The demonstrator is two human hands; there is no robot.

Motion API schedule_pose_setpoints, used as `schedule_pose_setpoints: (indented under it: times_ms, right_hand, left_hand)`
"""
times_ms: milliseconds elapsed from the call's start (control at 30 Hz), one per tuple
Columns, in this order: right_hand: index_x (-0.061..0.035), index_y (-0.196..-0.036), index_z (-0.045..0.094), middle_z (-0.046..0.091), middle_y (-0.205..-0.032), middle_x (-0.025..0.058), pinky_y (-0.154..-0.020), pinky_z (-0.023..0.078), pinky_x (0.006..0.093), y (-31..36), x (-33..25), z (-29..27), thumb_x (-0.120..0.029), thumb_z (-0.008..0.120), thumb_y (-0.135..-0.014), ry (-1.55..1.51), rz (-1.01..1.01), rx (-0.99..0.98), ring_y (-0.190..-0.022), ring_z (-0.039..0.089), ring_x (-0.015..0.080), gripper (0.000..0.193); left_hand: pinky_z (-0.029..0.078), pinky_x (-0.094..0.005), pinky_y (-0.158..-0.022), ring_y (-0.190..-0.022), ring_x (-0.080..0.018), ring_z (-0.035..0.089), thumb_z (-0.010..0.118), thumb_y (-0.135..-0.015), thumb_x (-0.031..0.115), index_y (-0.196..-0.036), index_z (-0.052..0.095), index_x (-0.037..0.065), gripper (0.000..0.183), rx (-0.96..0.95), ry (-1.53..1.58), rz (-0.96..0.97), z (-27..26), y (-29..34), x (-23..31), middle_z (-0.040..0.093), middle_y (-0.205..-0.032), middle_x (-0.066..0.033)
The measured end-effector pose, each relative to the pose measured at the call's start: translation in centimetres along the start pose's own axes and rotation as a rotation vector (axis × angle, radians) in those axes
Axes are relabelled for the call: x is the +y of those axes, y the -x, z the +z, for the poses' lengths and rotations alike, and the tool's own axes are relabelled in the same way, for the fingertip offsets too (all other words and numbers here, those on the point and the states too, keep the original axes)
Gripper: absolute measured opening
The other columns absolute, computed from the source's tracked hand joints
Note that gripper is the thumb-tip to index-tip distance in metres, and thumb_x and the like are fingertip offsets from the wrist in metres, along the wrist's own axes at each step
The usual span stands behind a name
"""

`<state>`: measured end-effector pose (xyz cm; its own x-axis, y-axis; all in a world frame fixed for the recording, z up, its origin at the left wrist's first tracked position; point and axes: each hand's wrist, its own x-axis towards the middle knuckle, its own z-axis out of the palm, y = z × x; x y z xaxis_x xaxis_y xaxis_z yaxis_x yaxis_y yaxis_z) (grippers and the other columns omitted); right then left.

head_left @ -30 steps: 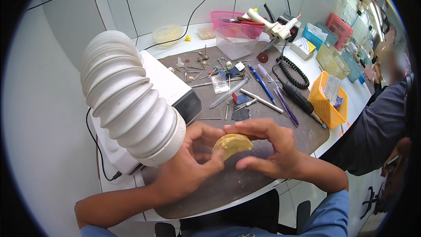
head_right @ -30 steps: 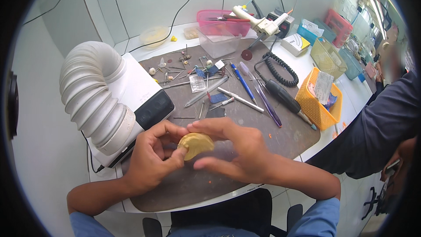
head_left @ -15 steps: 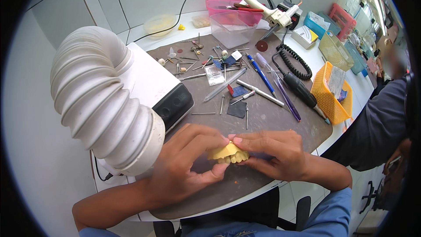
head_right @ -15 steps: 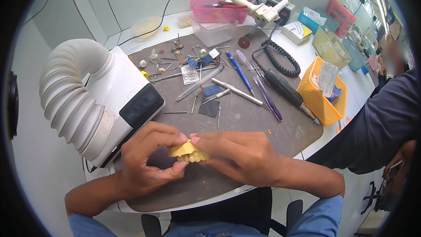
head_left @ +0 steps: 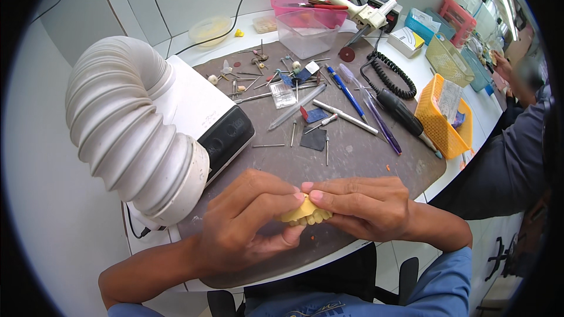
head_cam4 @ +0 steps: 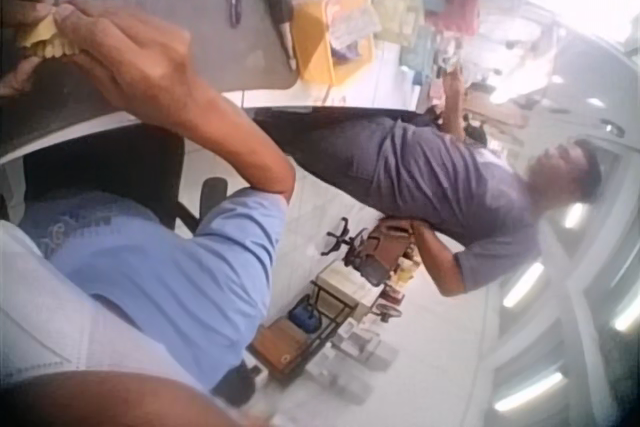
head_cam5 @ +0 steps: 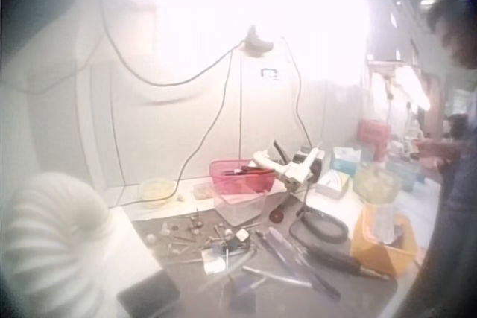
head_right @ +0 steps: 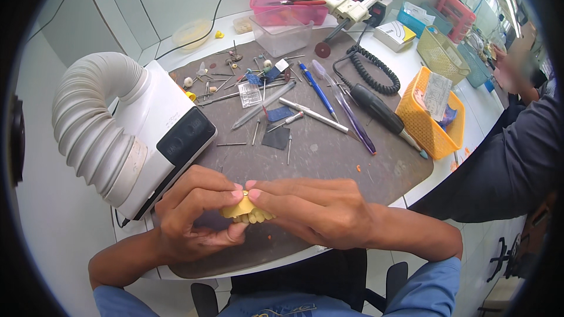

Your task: The person uses a rotary tool to grind and shape a small yellowish dental component, then brushes it with a small brush. They place the component into a yellow dental mold and inspect the fit. The person then uses the rotary tool again to refine the component and the mold.

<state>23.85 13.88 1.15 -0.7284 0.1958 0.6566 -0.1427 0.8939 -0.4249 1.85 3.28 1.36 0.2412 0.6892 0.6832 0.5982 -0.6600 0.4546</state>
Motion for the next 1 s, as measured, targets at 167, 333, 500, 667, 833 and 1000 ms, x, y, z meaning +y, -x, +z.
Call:
schedule_pose_setpoints:
  times_ms: [167,333,500,667,833,1000]
  right_hand:
    - [0.0024,-0.120,0.069,0.074,-0.110,0.0194,-0.079,0.062,0.0339,0.3,-0.2,-0.5,-0.001,0.078,-0.082,-0.037,0.061,-0.028,-0.094,0.076,0.0300,0.039]
    - [-0.0042,-0.124,0.070,0.076,-0.107,0.0154,-0.071,0.061,0.0325,-0.1,0.0,-0.4,-0.013,0.078,-0.087,-0.126,0.292,-0.093,-0.083,0.076,0.0240,0.039]
    - [-0.0047,-0.109,0.073,0.066,-0.083,0.0091,-0.056,0.053,0.0328,0.3,0.7,0.1,-0.019,0.075,-0.091,-0.138,0.377,-0.046,-0.063,0.068,0.0213,0.023]
    - [-0.0048,-0.101,0.072,0.067,-0.084,0.0098,-0.059,0.053,0.0359,0.8,0.6,-0.3,-0.022,0.074,-0.092,0.096,0.330,0.047,-0.066,0.068,0.0242,0.020]
    - [-0.0046,-0.098,0.073,0.070,-0.085,0.0082,-0.058,0.053,0.0328,3.1,0.4,-5.8,-0.016,0.076,-0.090,0.491,0.262,0.175,-0.064,0.068,0.0210,0.014]
    - [-0.0025,-0.096,0.072,0.071,-0.085,0.0126,-0.066,0.056,0.0344,5.1,-0.2,-13.8,-0.018,0.074,-0.091,0.779,0.560,0.392,-0.073,0.070,0.0253,0.017]
  left_hand:
    - [0.057,-0.0355,-0.071,-0.086,-0.0270,0.068,0.085,-0.071,0.005,-0.105,0.066,0.002,0.038,-0.006,0.021,-0.113,0.3,-0.4,0.7,0.067,-0.101,-0.0125]
    - [0.057,-0.0323,-0.073,-0.085,-0.0234,0.069,0.080,-0.073,0.003,-0.103,0.068,0.001,0.033,0.006,0.119,-0.421,0.7,0.3,0.2,0.067,-0.100,-0.0132]
    - [0.053,-0.0308,-0.067,-0.077,-0.0216,0.067,0.076,-0.077,0.000,-0.100,0.071,0.001,0.024,0.018,-0.064,-0.332,1.6,-0.8,0.1,0.064,-0.089,-0.0117]
    - [0.049,-0.0337,-0.063,-0.071,-0.0218,0.062,0.073,-0.081,-0.001,-0.098,0.072,0.001,0.017,-0.069,-0.153,-0.371,1.8,-1.1,0.8,0.064,-0.088,-0.0114]
    - [0.048,-0.0350,-0.063,-0.070,-0.0237,0.060,0.072,-0.082,-0.001,-0.098,0.070,-0.001,0.017,-0.045,-0.153,-0.355,1.3,-0.7,0.2,0.064,-0.087,-0.0123]
    - [0.052,-0.0355,-0.070,-0.078,-0.0262,0.064,0.074,-0.081,0.002,-0.111,0.066,-0.002,0.031,-0.088,-0.122,-0.354,1.3,-0.6,0.2,0.065,-0.095,-0.0147]
